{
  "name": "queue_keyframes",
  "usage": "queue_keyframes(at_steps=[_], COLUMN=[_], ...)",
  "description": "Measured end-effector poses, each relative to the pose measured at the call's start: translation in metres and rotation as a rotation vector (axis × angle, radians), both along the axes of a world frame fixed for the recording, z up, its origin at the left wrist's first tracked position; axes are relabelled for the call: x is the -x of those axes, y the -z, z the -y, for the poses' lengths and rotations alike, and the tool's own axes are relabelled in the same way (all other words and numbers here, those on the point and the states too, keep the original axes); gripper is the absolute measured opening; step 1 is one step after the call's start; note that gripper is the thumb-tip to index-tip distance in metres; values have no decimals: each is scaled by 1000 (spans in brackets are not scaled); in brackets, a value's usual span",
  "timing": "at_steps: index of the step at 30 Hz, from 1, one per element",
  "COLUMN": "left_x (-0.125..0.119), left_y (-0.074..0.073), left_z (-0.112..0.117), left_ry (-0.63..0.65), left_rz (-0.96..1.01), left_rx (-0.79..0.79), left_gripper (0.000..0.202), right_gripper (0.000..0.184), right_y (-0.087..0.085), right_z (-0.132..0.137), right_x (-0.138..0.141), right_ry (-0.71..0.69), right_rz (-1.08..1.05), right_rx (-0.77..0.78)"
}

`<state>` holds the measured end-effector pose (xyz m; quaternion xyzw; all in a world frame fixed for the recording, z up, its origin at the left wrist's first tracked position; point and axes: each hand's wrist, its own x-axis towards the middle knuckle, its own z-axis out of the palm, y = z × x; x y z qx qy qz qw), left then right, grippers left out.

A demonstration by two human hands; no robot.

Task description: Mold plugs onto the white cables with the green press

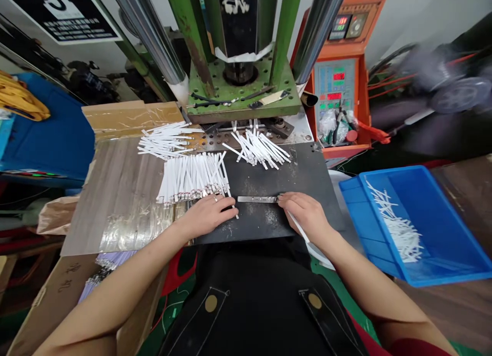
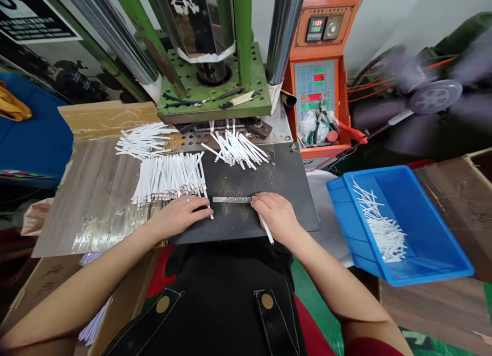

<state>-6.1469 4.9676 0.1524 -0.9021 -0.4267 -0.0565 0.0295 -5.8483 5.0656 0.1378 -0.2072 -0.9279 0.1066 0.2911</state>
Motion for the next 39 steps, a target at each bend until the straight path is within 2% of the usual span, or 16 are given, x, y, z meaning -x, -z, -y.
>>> queue_keyframes(at_steps=[4, 7, 10, 13, 15, 16, 18, 20, 22, 25, 27, 29, 32, 35, 37, 39], left_x=[-6, -12, -22, -37, -50, -57, -69, -78, -85, -91, -90, -84, -72, -66, -66, -67], left_y=[0, -3, -9, -11, -7, -4, 3, 11, 18, 24, 22, 15, 2, -3, -3, -3], left_z=[-4, 0, 11, 17, 13, 8, -6, -20, -31, -34, -27, -15, 7, 20, 22, 20], left_ry=[97, 78, -26, -235, -445, -521, -541, -442, -374, -393, -393, -327, -227, -248, -283, -303], left_rz=[-12, 110, 429, 792, 1024, 1120, 1222, 1183, 1100, 1001, 873, 684, 468, 414, 406, 402], left_rx=[-10, -27, 31, 51, 52, 68, 140, 201, 198, 102, 31, -55, -130, -123, -121, -106], left_gripper=[27, 25, 15, 34, 49, 50, 35, 14, 15, 16, 16, 17, 18, 18, 18, 19], right_gripper=[24, 23, 19, 32, 32, 30, 26, 23, 21, 21, 21, 21, 20, 18, 15, 15], right_y=[-12, -11, 0, 15, 21, 22, 22, 21, 20, 21, 21, 18, 4, -15, -25, -31], right_z=[-4, -10, -14, -11, -6, -4, -3, -3, -6, -6, -3, 0, -6, -25, -38, -45], right_x=[6, 5, -4, -13, -16, -16, -15, -13, -12, -10, -9, -7, 0, 28, 62, 102], right_ry=[-32, -33, -46, 82, 151, 162, 165, 159, 154, 159, 154, 121, -56, -273, -215, -31], right_rz=[163, 148, 61, 8, -14, -21, -31, -38, -44, -62, -67, -56, 21, 179, 255, 334], right_rx=[-80, 22, 214, 261, 268, 273, 270, 268, 280, 286, 275, 279, 328, 416, 463, 444])
